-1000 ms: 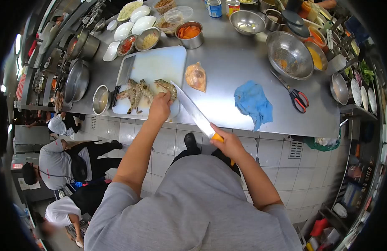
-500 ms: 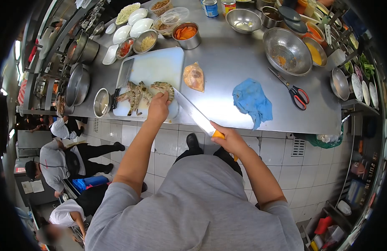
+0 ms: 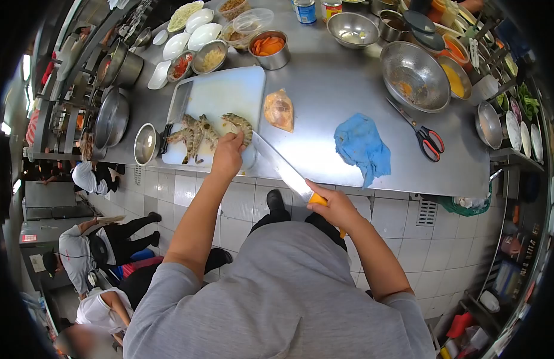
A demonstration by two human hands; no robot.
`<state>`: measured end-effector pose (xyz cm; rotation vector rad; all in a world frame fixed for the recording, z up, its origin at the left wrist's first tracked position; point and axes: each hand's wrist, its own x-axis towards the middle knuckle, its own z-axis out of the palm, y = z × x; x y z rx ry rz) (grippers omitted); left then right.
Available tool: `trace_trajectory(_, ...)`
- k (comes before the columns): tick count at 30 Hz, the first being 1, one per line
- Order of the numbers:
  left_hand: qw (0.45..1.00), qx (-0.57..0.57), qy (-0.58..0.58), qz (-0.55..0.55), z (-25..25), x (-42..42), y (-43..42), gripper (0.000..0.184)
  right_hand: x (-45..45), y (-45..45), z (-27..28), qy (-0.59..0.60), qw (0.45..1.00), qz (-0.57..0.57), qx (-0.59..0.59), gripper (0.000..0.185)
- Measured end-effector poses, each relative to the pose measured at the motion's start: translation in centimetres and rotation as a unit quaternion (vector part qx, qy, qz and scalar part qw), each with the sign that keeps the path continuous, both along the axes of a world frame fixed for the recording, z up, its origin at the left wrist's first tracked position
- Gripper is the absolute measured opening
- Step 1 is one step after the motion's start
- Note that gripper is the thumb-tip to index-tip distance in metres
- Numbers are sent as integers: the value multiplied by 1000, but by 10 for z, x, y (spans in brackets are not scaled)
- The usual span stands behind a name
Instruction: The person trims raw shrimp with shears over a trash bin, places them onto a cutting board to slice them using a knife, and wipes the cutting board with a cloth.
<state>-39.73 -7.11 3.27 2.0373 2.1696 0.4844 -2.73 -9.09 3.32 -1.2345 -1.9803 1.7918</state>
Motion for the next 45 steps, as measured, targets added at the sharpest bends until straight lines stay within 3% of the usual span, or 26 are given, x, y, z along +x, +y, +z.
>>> trace_trajectory(3, 1000, -4, -10, 7, -3, -2, 2, 37, -8, 0, 3, -54, 997, 9, -46, 71)
trace_trajectory(6, 1000, -6, -15, 11, -1, -3, 2, 36, -16, -6, -13, -3, 1000, -17, -6, 72)
trace_trajectory(9, 1000, 13, -4, 25, 2, 4, 0, 34, -8, -15, -2, -36, 999, -1, -34, 73)
trace_trajectory(18, 994, 17, -85, 59, 14, 0, 1, 23, -18, -17, 9, 17, 989, -30, -147, 74)
trace_trajectory(25, 997, -4, -52, 64, 7, -4, 4, 24, -36, -22, -7, 28, 994, -39, -103, 75)
trace_trajectory(30, 975, 59, -173, 128, 3, 3, 4, 13, -40, -18, -7, 6, 992, -35, -118, 73)
trace_trajectory(35, 967, 50, -164, 187, 8, 14, 4, 15, -54, -26, -26, 64, 995, -47, -55, 72)
trace_trajectory(39, 950, 49, -202, 235, 8, 14, 4, 19, -61, -26, -11, 21, 992, -49, -117, 73)
trace_trajectory(42, 948, 56, -221, 221, 0, 8, 3, 19, -55, -21, -14, 68, 997, -46, -15, 73)
trace_trajectory(44, 947, 52, -225, 224, 0, 8, 0, 20, -43, -10, 12, -18, 987, -35, -156, 73)
trace_trajectory(45, 946, 48, -227, 225, 1, 7, 0, 20, -38, -10, 10, -19, 988, -34, -152, 73)
